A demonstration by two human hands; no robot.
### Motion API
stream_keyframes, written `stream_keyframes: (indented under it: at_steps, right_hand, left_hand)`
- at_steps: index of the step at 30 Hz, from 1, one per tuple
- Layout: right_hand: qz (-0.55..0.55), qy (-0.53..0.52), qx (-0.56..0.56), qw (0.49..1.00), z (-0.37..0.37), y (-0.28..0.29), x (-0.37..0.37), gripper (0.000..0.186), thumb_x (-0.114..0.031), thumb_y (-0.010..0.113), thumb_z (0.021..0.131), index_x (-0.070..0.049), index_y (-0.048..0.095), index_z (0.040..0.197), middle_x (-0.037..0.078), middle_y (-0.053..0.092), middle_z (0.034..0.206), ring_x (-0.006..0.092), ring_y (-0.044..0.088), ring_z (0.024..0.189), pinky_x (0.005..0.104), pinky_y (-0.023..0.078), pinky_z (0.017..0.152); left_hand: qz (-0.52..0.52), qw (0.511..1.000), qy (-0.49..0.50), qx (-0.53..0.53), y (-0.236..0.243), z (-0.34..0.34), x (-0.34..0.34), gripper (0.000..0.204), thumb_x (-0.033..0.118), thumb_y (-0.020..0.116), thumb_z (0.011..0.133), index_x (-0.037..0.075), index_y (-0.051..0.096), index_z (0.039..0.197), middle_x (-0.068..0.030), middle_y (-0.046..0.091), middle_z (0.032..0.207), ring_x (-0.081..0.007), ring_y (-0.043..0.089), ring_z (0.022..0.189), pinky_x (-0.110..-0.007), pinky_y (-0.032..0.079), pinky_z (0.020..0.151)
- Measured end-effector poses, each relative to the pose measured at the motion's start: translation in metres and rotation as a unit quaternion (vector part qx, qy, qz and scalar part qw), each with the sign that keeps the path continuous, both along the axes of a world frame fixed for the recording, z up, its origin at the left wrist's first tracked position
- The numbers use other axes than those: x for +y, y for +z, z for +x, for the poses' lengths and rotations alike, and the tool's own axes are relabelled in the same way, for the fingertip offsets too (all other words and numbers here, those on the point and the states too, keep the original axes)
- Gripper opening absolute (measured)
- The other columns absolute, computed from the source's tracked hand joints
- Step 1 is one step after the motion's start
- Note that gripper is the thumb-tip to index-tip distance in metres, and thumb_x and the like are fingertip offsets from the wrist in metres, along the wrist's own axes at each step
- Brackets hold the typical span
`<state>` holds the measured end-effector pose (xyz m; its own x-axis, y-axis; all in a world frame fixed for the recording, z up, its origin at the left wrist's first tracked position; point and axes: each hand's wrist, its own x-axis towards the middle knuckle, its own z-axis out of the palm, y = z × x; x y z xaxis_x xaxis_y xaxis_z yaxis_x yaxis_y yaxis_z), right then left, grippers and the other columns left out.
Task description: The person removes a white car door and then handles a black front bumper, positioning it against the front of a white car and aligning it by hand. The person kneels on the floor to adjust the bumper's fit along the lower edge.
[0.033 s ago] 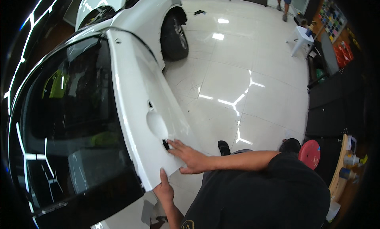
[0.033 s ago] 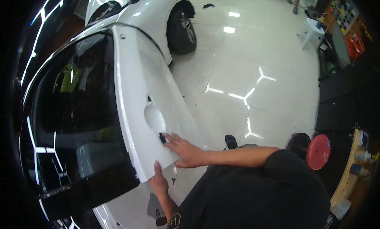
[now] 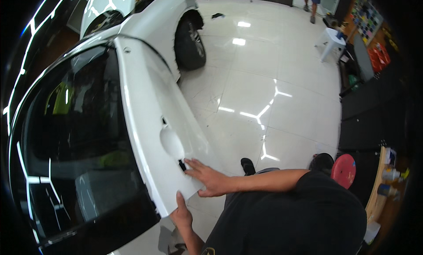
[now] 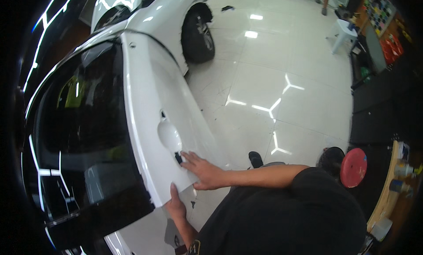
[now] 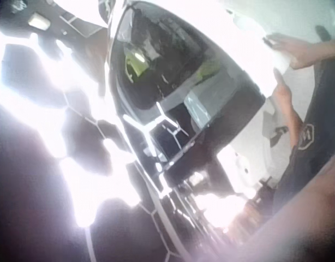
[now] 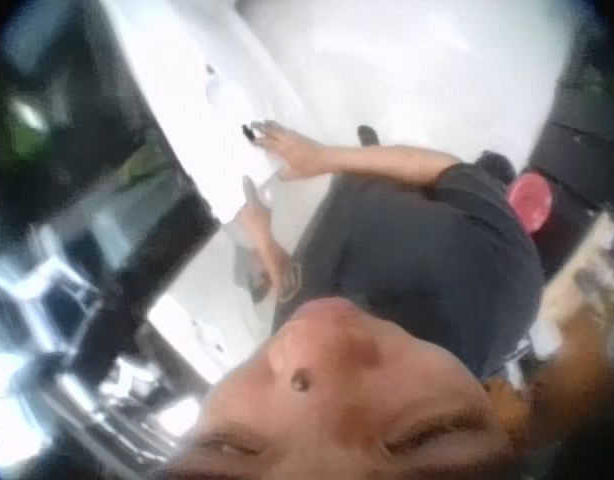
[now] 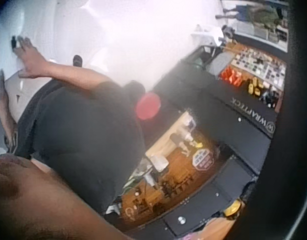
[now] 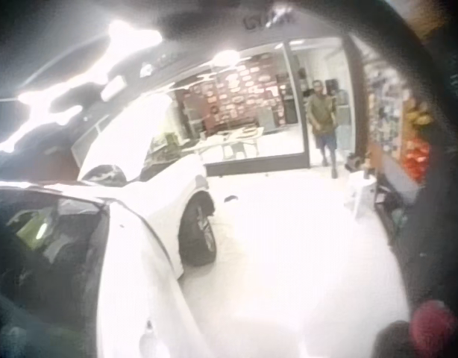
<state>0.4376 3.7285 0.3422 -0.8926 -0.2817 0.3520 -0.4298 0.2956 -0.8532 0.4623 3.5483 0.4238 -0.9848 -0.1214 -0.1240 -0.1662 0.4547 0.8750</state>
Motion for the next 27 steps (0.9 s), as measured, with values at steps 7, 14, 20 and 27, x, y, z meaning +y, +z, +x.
stream_keyframes:
  at_steps: [7,14,20,27]
  right_hand:
    - [-0.054,0.010,-0.011,0.998,-0.003,-0.006,-0.005,0.081,-0.014,0.072,0.060,0.004,0.037,0.131,0.036,0.008,0.153,0.0516,0.012,0.143,0.0509,0.027,0.113]
    - [-0.042,0.038,-0.035,0.998,-0.007,0.006,0.005,0.078,-0.014,0.073,0.063,0.005,0.039,0.130,0.034,0.005,0.155,0.0477,0.011,0.145,0.0474,0.031,0.111]
    - [-0.039,0.053,-0.046,0.997,-0.010,0.007,0.008,0.073,-0.013,0.073,0.065,0.000,0.038,0.128,0.033,0.005,0.155,0.0446,0.009,0.146,0.0442,0.034,0.110]
    - [-0.044,0.070,-0.072,0.994,-0.009,0.013,0.013,0.071,-0.012,0.074,0.067,-0.002,0.038,0.128,0.030,0.005,0.157,0.0416,0.006,0.148,0.0435,0.036,0.110]
  left_hand:
    - [-0.150,0.985,-0.012,-0.085,0.013,-0.006,0.015,0.062,0.048,0.055,0.096,-0.003,0.056,0.131,-0.0214,0.052,0.139,-0.0337,0.045,0.131,-0.041,0.033,0.110]
    - [-0.203,0.978,-0.051,0.007,-0.026,-0.011,-0.021,0.073,0.060,0.050,0.094,-0.004,0.058,0.128,-0.0213,0.064,0.118,-0.0315,0.059,0.103,-0.038,0.046,0.088]
    - [-0.224,0.972,-0.035,-0.056,-0.073,-0.019,-0.054,0.075,0.063,0.049,0.093,-0.003,0.060,0.126,-0.0207,0.067,0.110,-0.0303,0.061,0.094,-0.039,0.048,0.081]
    - [-0.258,0.962,-0.015,-0.090,-0.101,-0.014,-0.079,0.079,0.069,0.047,0.091,-0.002,0.064,0.121,-0.0193,0.069,0.095,-0.0274,0.060,0.078,-0.040,0.048,0.069]
